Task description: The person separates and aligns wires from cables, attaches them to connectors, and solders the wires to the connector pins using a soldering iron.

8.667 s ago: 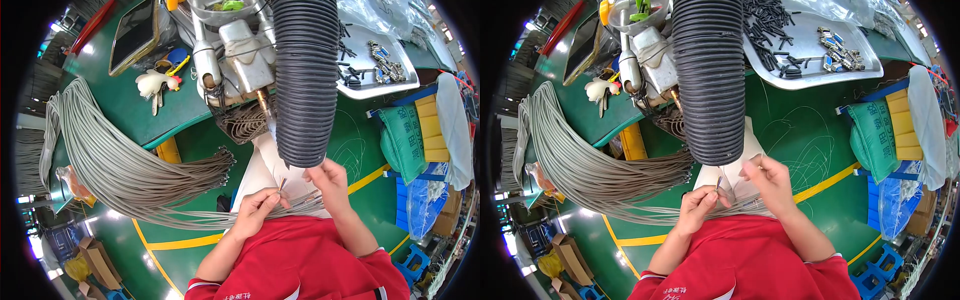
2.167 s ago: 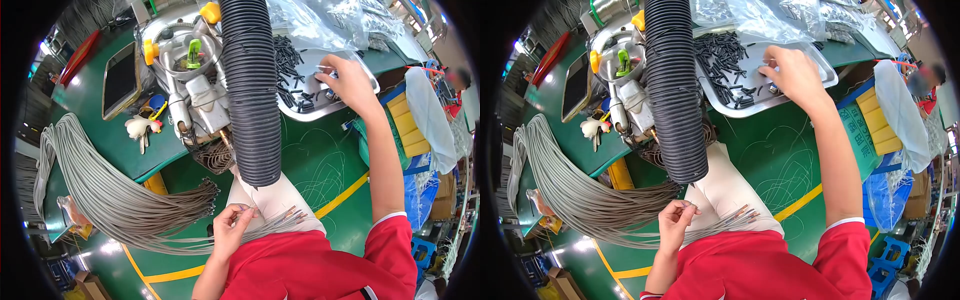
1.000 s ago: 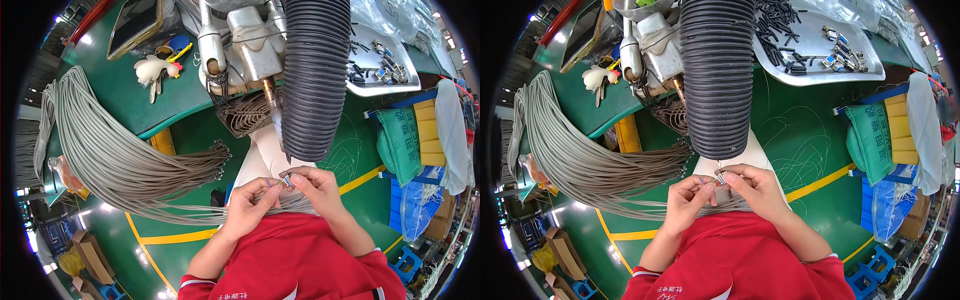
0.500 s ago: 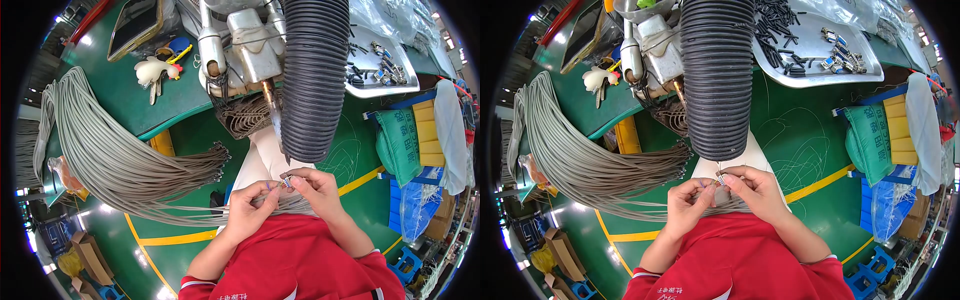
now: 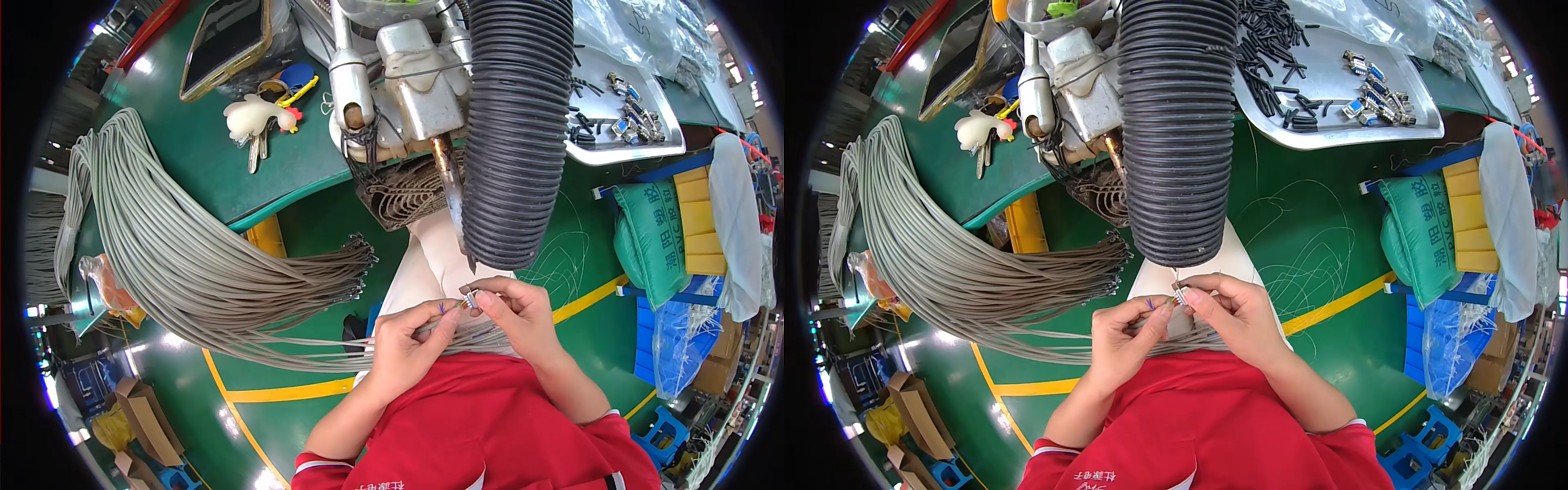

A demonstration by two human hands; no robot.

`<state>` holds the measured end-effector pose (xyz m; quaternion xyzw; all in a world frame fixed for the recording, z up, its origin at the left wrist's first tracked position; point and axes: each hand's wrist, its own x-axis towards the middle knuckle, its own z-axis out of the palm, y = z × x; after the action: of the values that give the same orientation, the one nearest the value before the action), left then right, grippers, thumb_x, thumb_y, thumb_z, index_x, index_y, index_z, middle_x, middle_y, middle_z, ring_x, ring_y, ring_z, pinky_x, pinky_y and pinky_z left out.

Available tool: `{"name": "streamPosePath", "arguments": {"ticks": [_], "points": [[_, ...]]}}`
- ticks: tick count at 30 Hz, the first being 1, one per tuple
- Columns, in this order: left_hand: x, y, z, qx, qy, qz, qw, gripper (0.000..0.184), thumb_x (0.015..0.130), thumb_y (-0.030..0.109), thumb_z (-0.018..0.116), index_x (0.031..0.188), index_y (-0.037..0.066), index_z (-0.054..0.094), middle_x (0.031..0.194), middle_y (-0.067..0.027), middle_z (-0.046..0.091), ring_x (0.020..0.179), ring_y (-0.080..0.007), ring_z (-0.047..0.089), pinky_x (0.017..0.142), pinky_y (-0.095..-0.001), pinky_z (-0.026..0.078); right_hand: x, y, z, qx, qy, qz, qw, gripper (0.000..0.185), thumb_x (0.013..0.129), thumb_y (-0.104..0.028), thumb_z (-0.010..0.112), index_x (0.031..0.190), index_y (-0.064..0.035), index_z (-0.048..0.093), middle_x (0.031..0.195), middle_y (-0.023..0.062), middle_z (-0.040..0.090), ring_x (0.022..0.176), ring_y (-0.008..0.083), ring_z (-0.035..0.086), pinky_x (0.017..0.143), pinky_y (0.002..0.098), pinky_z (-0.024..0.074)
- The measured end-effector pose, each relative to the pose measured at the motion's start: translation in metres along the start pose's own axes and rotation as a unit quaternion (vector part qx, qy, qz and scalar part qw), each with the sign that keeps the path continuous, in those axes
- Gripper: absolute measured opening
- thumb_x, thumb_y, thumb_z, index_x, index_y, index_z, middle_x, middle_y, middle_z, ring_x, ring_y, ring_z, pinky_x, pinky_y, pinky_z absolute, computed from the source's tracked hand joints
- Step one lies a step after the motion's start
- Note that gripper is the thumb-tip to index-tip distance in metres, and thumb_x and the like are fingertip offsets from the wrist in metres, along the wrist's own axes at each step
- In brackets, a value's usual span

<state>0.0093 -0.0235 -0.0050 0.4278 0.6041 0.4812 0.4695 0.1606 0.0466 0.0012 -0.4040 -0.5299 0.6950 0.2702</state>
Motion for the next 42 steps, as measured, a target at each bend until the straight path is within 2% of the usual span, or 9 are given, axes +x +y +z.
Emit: {"name": "streamPosePath", "arguments": {"ticks": [12,17,20,24,28,31,36,37,42], "points": [[0.004,0.009,-0.003,-0.007,-0.008,0.013,1.000,0.010,0.080,0.004,0.058,0.084,-0.004,0.063,0.055,0.0033,0.049,0.049,0.0001,0.037,0.042,-0.0159,0.027,-0.001,0.000,0.001,-0.047,0.000,-0.030,0.998,0.019,0.085,-0.007,0.051,0.097,0.0051,0.059,0.082,0.0053,0.060,0.073,0.0071,0.056,0.061,0.0184,0.0442],[0.007,0.006,-0.011,0.008,-0.053,0.001,0.999,0.013,0.079,0.005,0.057,0.090,-0.001,0.061,0.057,-0.0024,0.056,0.048,-0.0003,0.039,0.043,-0.0167,0.032,-0.002,-0.006,0.000,-0.125,-0.013,-0.059,0.990,0.018,0.085,-0.007,0.051,0.097,0.0040,0.059,0.078,0.0039,0.058,0.067,0.0055,0.053,0.056,0.0176,0.0408],[0.009,0.005,-0.014,-0.045,-0.089,-0.024,0.995,0.012,0.079,0.003,0.055,0.091,0.001,0.057,0.049,0.0016,0.045,0.047,-0.0007,0.032,0.042,-0.0177,0.027,-0.002,-0.006,0.004,-0.159,0.007,-0.102,0.982,0.018,0.082,-0.010,0.056,0.096,0.0016,0.060,0.070,0.0034,0.057,0.056,0.0053,0.048,0.050,0.0189,0.0375],[0.010,0.000,-0.013,-0.059,-0.101,-0.027,0.993,0.011,0.079,0.002,0.054,0.091,0.002,0.053,0.047,0.0045,0.036,0.046,-0.0014,0.027,0.043,-0.0187,0.022,-0.001,0.000,0.005,-0.173,0.004,-0.111,0.979,0.017,0.084,-0.009,0.053,0.096,0.0021,0.058,0.075,0.0032,0.057,0.059,0.0052,0.047,0.053,0.0194,0.0375],[0.012,0.002,-0.010,-0.094,-0.097,-0.034,0.990,0.011,0.081,-0.002,0.051,0.091,0.000,0.053,0.054,0.0096,0.039,0.049,0.0022,0.028,0.044,-0.0171,0.019,-0.001,0.003,0.004,-0.058,0.085,-0.109,0.989,0.016,0.086,-0.006,0.046,0.097,0.0018,0.054,0.083,0.0039,0.058,0.065,0.0060,0.047,0.058,0.0201,0.0384],[0.015,0.002,-0.010,-0.106,-0.097,-0.048,0.988,0.010,0.081,-0.002,0.051,0.091,0.000,0.053,0.055,0.0099,0.040,0.049,0.0024,0.027,0.044,-0.0169,0.019,0.001,-0.003,-0.018,-0.097,0.099,-0.130,0.982,0.017,0.086,-0.004,0.041,0.099,0.0006,0.051,0.092,0.0051,0.057,0.071,0.0066,0.048,0.065,0.0217,0.0392],[0.020,0.006,-0.008,-0.128,-0.089,-0.061,0.986,0.010,0.081,-0.001,0.051,0.091,0.001,0.053,0.055,0.0102,0.040,0.049,0.0029,0.026,0.044,-0.0168,0.018,-0.014,-0.015,-0.019,-0.314,0.021,-0.164,0.935,0.019,0.084,0.003,0.042,0.099,-0.0009,0.053,0.071,0.0064,0.059,0.050,0.0112,0.049,0.048,0.0222,0.0401],[0.021,0.007,-0.008,-0.129,-0.089,-0.059,0.986,0.010,0.081,-0.001,0.051,0.091,0.001,0.053,0.055,0.0102,0.040,0.049,0.0029,0.026,0.044,-0.0168,0.018,-0.008,-0.007,-0.014,-0.340,0.044,-0.273,0.899,0.015,0.078,0.005,0.050,0.092,-0.0016,0.054,0.060,0.0059,0.057,0.040,0.0141,0.047,0.041,0.0229,0.0389],[0.024,0.013,-0.008,-0.119,-0.078,-0.064,0.988,0.010,0.081,-0.001,0.051,0.090,0.001,0.054,0.055,0.0103,0.040,0.049,0.0032,0.026,0.044,-0.0168,0.017,-0.016,-0.006,-0.007,-0.286,0.069,-0.160,0.942,0.012,0.073,0.003,0.058,0.081,-0.0021,0.051,0.071,0.0097,0.059,0.054,0.0170,0.055,0.050,0.0250,0.0443]]}}
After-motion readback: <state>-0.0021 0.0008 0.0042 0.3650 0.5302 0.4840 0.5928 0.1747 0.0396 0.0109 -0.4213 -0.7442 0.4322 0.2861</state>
